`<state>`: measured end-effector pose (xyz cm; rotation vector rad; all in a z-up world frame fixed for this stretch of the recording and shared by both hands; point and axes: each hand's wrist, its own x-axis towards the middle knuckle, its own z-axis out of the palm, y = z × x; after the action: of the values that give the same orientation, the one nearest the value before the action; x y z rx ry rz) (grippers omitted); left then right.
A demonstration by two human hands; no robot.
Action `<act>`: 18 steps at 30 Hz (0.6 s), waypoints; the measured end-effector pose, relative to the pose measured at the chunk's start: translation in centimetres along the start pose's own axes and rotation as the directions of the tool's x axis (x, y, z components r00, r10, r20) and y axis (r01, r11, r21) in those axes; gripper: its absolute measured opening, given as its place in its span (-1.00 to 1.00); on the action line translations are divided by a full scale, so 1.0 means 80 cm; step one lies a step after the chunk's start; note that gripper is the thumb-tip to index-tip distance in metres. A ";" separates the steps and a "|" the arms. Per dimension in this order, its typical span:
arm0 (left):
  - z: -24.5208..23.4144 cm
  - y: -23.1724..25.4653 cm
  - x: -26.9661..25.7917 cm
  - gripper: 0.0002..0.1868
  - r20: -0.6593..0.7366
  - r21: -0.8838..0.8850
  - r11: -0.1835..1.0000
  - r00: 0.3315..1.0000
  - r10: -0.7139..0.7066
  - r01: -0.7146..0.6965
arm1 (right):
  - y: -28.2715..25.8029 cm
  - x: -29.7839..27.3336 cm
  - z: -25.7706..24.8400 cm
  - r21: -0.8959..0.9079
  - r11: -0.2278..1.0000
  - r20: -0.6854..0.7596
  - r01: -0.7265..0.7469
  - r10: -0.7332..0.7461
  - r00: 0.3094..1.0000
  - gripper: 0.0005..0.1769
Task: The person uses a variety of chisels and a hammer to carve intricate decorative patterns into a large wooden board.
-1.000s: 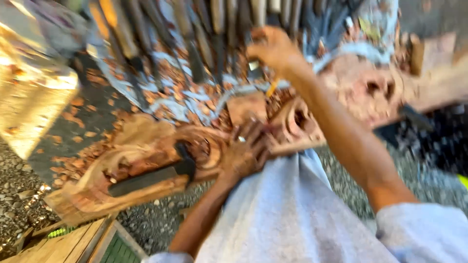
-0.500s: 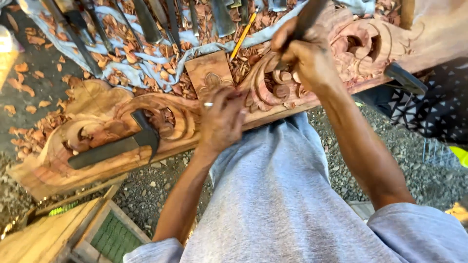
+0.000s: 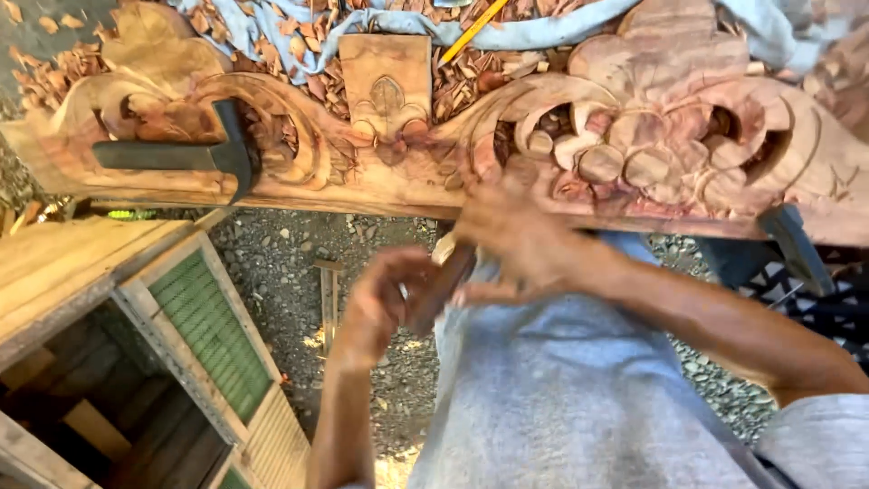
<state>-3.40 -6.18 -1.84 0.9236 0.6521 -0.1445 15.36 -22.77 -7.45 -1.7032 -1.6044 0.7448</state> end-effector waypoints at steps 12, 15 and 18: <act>0.107 -0.062 0.005 -0.69 -0.471 0.317 0.927 0.881 -0.031 0.202 | 0.069 0.006 0.059 0.401 0.822 0.063 0.405 -0.466 0.883 -0.03; 0.125 -0.066 0.017 -0.67 -0.471 0.327 0.939 0.880 0.064 0.107 | 0.072 0.023 0.034 0.576 0.701 -0.095 0.420 -0.454 0.886 -0.01; 0.147 -0.048 0.015 -0.70 -0.497 0.391 0.917 0.858 0.132 0.085 | 0.077 0.040 0.038 0.521 0.737 -0.073 0.430 -0.464 0.883 -0.30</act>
<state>1.50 -17.48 -0.17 1.3909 1.1383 -0.0007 16.98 -19.44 -14.10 -0.8567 -1.5749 0.8857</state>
